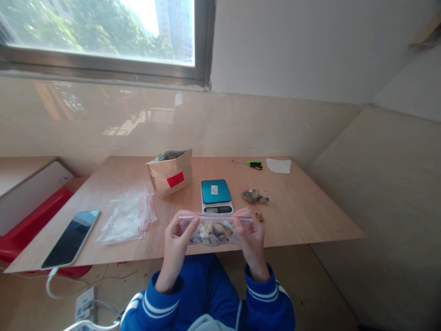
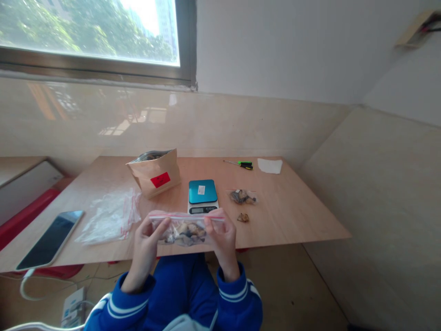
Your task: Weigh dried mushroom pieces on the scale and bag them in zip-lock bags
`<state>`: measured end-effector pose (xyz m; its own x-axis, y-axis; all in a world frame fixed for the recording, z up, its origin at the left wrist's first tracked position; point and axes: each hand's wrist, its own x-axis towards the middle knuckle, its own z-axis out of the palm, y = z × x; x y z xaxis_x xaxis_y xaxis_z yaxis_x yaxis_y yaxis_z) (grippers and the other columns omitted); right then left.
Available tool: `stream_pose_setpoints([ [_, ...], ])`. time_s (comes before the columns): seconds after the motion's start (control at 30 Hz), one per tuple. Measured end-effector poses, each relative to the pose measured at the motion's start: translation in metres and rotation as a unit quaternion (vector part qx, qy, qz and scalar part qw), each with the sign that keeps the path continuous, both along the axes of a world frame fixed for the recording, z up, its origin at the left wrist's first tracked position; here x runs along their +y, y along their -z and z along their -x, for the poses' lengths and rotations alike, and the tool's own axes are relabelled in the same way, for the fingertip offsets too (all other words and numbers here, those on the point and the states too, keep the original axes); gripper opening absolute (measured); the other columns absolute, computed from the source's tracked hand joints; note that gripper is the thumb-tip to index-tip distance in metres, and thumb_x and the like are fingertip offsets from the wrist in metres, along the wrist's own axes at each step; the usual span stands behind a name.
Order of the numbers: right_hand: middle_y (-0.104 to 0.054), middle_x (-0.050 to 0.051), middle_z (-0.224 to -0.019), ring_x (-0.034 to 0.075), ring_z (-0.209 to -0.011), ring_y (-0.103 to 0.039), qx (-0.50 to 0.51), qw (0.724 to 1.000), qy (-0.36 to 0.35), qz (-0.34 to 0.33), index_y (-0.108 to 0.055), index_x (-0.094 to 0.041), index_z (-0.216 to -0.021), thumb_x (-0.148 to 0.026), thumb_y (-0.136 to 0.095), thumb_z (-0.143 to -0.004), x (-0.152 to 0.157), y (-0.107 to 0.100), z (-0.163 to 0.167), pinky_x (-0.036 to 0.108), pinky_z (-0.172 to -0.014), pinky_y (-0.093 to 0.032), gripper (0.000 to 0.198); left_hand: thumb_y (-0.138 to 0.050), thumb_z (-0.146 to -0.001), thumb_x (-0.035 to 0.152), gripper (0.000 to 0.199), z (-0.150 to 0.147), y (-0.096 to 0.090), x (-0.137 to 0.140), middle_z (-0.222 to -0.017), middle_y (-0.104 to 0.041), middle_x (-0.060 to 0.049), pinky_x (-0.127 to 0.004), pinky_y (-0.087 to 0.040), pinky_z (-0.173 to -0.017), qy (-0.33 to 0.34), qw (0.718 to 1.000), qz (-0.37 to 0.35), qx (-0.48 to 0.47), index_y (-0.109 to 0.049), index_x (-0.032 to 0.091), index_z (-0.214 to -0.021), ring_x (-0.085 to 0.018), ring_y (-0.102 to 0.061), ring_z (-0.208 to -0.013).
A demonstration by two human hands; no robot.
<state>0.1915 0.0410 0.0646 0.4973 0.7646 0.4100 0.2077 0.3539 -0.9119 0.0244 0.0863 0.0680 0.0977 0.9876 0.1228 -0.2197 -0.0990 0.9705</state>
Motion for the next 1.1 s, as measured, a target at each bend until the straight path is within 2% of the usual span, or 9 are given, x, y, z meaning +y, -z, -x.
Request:
stream_pose_setpoints([
  [0.17, -0.067, 0.002, -0.085, 0.016, -0.077, -0.063, 0.047, 0.992, -0.112, 0.031, -0.066, -0.021, -0.094, -0.036, -0.062, -0.085, 0.000, 0.003, 0.000, 0.028, -0.069, -0.052, 0.018, -0.069, -0.080, 0.033, 0.016, 0.002, 0.006, 0.000, -0.085, -0.065, 0.001, -0.019, -0.047, -0.065, 0.074, 0.996, 0.032, -0.039, -0.068, 0.019, -0.090, -0.011, -0.060, -0.073],
  [0.23, -0.067, 0.002, -0.085, 0.017, -0.078, -0.063, 0.038, 0.990, -0.129, 0.034, -0.067, -0.021, -0.094, -0.035, -0.064, -0.083, 0.000, 0.003, 0.000, 0.028, -0.069, -0.052, 0.017, -0.068, -0.081, 0.031, 0.014, 0.004, 0.008, 0.001, -0.086, -0.064, 0.001, -0.019, -0.047, -0.068, 0.096, 0.994, 0.022, -0.039, -0.068, 0.020, -0.090, -0.011, -0.060, -0.076],
  [0.4, -0.063, 0.002, -0.077, 0.017, -0.078, -0.062, -0.004, 0.994, -0.105, 0.009, -0.067, -0.020, -0.076, -0.030, -0.065, -0.084, 0.001, 0.001, 0.001, 0.030, -0.073, -0.050, 0.012, -0.070, -0.080, 0.029, 0.010, 0.003, 0.003, 0.004, -0.087, -0.064, 0.000, -0.019, -0.047, -0.073, 0.094, 0.995, -0.026, -0.001, -0.070, 0.019, -0.081, -0.013, -0.062, -0.084],
  [0.63, -0.064, 0.002, -0.078, 0.016, -0.078, -0.062, -0.030, 0.996, -0.080, 0.007, -0.068, -0.021, -0.072, -0.026, -0.066, -0.083, 0.001, 0.001, 0.002, 0.029, -0.074, -0.050, 0.012, -0.073, -0.077, 0.028, 0.012, 0.002, -0.003, 0.003, -0.078, -0.064, -0.002, -0.022, -0.048, -0.069, 0.031, 0.996, -0.060, 0.064, -0.070, 0.017, -0.074, -0.014, -0.061, -0.076],
  [0.77, -0.063, 0.002, -0.078, 0.017, -0.078, -0.061, -0.016, 0.997, -0.072, 0.027, -0.066, -0.020, -0.070, -0.028, -0.067, -0.083, 0.002, 0.002, 0.004, 0.030, -0.074, -0.050, 0.015, -0.073, -0.076, 0.030, 0.014, 0.002, -0.001, 0.001, -0.079, -0.064, -0.002, -0.022, -0.048, -0.065, -0.003, 0.997, -0.050, 0.064, -0.071, 0.016, -0.075, -0.014, -0.061, -0.074],
  [0.9, -0.062, 0.002, -0.078, 0.017, -0.080, -0.061, 0.017, 0.993, -0.111, 0.047, -0.064, -0.020, -0.073, -0.031, -0.066, -0.083, 0.003, 0.005, 0.002, 0.029, -0.075, -0.050, 0.016, -0.072, -0.077, 0.031, 0.015, 0.005, -0.002, 0.004, -0.080, -0.065, -0.002, -0.022, -0.049, -0.067, 0.066, 0.996, -0.035, 0.049, -0.071, 0.016, -0.074, -0.015, -0.062, -0.076],
  [0.97, -0.063, 0.001, -0.079, 0.017, -0.081, -0.062, 0.036, 0.989, -0.136, 0.051, -0.065, -0.021, -0.076, -0.033, -0.065, -0.084, 0.003, 0.008, 0.000, 0.029, -0.077, -0.051, 0.015, -0.072, -0.077, 0.032, 0.015, 0.006, -0.003, 0.005, -0.083, -0.066, -0.003, -0.022, -0.050, -0.070, 0.108, 0.993, -0.030, 0.037, -0.073, 0.017, -0.078, -0.016, -0.063, -0.080],
  [1.03, -0.066, 0.001, -0.084, 0.017, -0.082, -0.064, 0.067, 0.982, -0.168, 0.062, -0.067, -0.022, -0.087, -0.035, -0.065, -0.084, 0.002, 0.011, -0.001, 0.029, -0.077, -0.052, 0.014, -0.073, -0.075, 0.033, 0.017, 0.005, -0.003, 0.005, -0.085, -0.067, -0.004, -0.023, -0.050, -0.070, 0.121, 0.992, -0.018, 0.029, -0.074, 0.017, -0.082, -0.016, -0.064, -0.080],
  [1.1, -0.068, 0.002, -0.091, 0.017, -0.083, -0.066, 0.097, 0.974, -0.189, 0.077, -0.067, -0.024, -0.103, -0.037, -0.068, -0.082, 0.003, 0.014, 0.001, 0.029, -0.076, -0.054, 0.025, -0.074, -0.074, 0.033, 0.017, 0.003, -0.003, 0.003, -0.081, -0.067, -0.004, -0.023, -0.051, -0.067, 0.115, 0.993, -0.002, 0.034, -0.074, 0.016, -0.080, -0.017, -0.064, -0.078],
])
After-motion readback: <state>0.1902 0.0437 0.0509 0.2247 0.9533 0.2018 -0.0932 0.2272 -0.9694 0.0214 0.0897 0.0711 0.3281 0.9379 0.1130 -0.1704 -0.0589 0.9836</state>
